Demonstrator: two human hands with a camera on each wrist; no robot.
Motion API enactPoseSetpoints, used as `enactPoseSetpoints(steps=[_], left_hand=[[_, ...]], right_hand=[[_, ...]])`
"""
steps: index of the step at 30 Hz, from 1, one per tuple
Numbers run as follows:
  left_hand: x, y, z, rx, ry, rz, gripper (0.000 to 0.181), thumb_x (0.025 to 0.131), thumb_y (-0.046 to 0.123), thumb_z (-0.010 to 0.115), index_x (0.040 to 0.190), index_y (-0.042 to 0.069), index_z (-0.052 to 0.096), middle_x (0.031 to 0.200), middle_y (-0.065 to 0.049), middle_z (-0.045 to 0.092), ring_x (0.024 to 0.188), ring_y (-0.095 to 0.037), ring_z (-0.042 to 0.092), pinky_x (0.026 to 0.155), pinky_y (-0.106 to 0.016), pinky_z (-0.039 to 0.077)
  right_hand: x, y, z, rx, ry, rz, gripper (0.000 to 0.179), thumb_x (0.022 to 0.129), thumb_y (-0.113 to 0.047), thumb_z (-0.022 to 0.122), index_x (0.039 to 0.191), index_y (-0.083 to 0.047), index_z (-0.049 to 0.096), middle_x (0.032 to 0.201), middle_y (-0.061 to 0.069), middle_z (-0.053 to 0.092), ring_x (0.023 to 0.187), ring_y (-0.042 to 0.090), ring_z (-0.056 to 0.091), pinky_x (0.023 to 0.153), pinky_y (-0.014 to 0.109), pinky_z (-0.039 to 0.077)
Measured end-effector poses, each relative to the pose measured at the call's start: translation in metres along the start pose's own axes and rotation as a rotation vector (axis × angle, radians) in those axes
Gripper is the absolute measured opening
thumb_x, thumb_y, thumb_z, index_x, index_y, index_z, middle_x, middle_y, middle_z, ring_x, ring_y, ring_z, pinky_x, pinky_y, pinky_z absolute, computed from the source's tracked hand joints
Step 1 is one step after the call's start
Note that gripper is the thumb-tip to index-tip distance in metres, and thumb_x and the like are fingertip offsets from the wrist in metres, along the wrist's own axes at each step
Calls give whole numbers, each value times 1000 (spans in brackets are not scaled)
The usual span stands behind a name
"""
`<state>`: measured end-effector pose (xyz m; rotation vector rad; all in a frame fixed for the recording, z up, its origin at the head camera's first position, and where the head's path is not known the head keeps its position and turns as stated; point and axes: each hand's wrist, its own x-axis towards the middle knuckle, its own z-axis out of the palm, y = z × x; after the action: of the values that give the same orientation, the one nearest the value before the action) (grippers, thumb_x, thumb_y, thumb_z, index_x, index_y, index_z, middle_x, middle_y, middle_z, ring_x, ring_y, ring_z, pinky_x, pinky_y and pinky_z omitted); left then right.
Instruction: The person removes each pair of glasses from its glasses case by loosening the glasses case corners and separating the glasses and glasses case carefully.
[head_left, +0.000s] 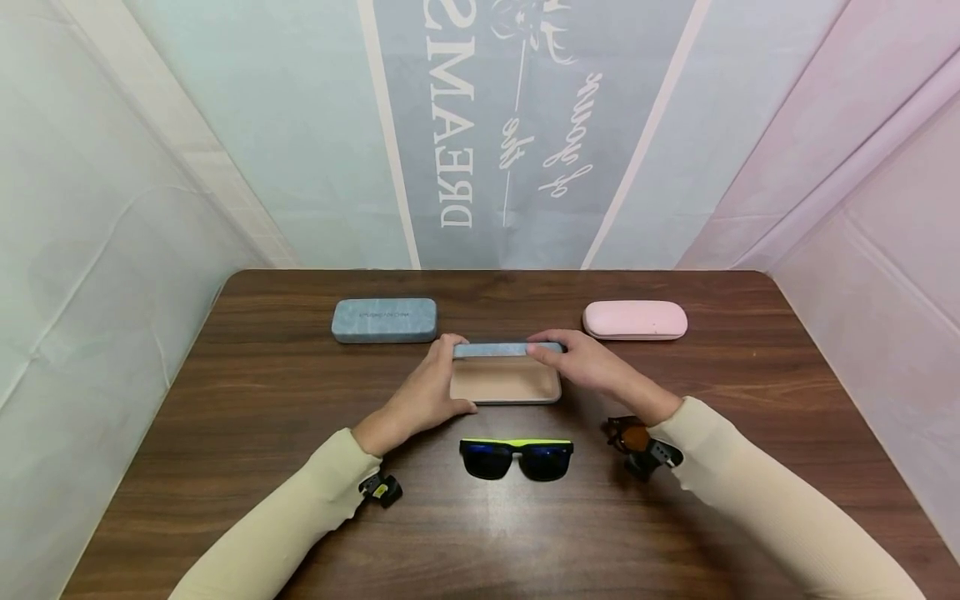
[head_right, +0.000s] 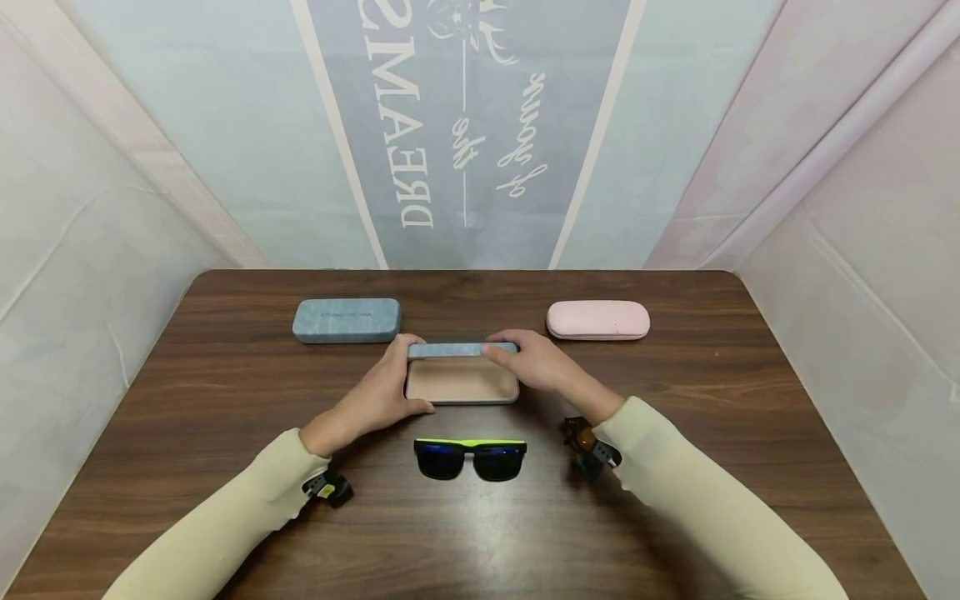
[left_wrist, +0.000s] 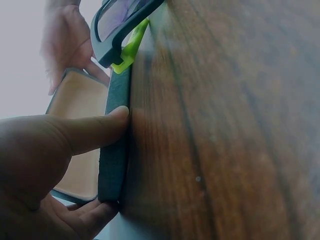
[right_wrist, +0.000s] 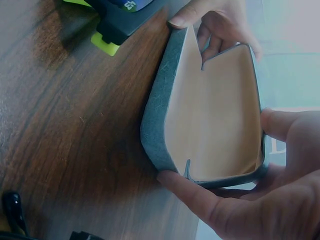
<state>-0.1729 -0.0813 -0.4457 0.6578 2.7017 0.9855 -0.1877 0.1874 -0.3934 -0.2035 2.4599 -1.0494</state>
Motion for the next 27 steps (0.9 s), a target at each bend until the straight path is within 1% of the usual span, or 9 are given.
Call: enactPoseSetpoints(steps=[2, 6, 7, 11, 13, 15, 20, 25, 27], left_hand=[[0, 1, 0, 7, 4, -7, 88, 81, 23, 89, 144, 9, 28, 146, -22, 41, 110, -32, 62, 90, -44, 53], [0, 3, -1, 10, 3, -18, 86, 81, 22, 89, 143, 9, 30, 146, -22, 41, 104, -31, 64, 87, -44, 53], [0, 4, -1, 15, 2, -19, 86, 81, 22, 89, 143, 8, 30, 146, -22, 41, 103, -31, 64, 86, -43, 53], [-1, 6, -2, 36, -8, -19, 85, 82, 21, 88, 142, 7, 31, 144, -22, 42, 97, -29, 64, 82, -41, 54], [-1, 6, -3, 49, -17, -9, 84, 83, 19, 88, 143, 6, 31, 143, -22, 42, 94, -28, 63, 79, -40, 54], [-2, 6, -4, 61, -29, 10, 82, 83, 16, 86, 142, 5, 30, 143, -23, 42, 97, -27, 63, 80, -39, 53], [-2, 5, -8, 61, -61, 60, 77, 85, 10, 83, 141, 4, 30, 144, -24, 39, 108, -28, 60, 86, -39, 52], [-3, 2, -8, 63, -63, 89, 71, 86, 9, 82, 136, 2, 33, 144, -24, 39, 109, -28, 59, 88, -38, 52], [-3, 1, -7, 66, -59, 100, 69, 86, 8, 82, 134, 2, 34, 143, -24, 40, 109, -28, 59, 88, -39, 52]], right_hand=[[0, 0, 0, 4, -5, -5, 53, 106, -44, 53, 145, -8, 57, 151, 21, 48, 139, 39, 44, 104, 55, 42], [0, -1, -1, 4, 0, -9, 50, 106, -41, 55, 143, -8, 58, 151, 20, 48, 131, 36, 51, 95, 49, 48], [0, -1, -1, 2, 4, -15, 49, 105, -40, 56, 143, -7, 59, 150, 21, 49, 128, 34, 52, 92, 46, 48], [1, 1, 0, 35, 14, -25, 45, 104, -32, 62, 140, -5, 61, 143, 20, 55, 104, 28, 57, 78, 37, 48], [2, 2, 0, 65, 14, -37, 44, 103, -29, 64, 138, -4, 62, 137, 20, 58, 95, 26, 56, 73, 35, 47], [2, 3, 0, 88, 12, -50, 42, 102, -26, 66, 137, -3, 63, 132, 19, 60, 90, 24, 56, 72, 33, 48], [1, 4, 1, 84, 15, -75, 40, 100, -23, 69, 135, -5, 64, 131, 17, 61, 94, 23, 56, 76, 34, 49], [-1, 5, 2, 46, 21, -98, 39, 97, -24, 73, 132, -8, 67, 135, 15, 61, 110, 26, 58, 89, 40, 46], [-2, 6, 2, 36, 20, -101, 38, 96, -25, 74, 131, -9, 68, 137, 15, 61, 113, 26, 58, 91, 41, 45]])
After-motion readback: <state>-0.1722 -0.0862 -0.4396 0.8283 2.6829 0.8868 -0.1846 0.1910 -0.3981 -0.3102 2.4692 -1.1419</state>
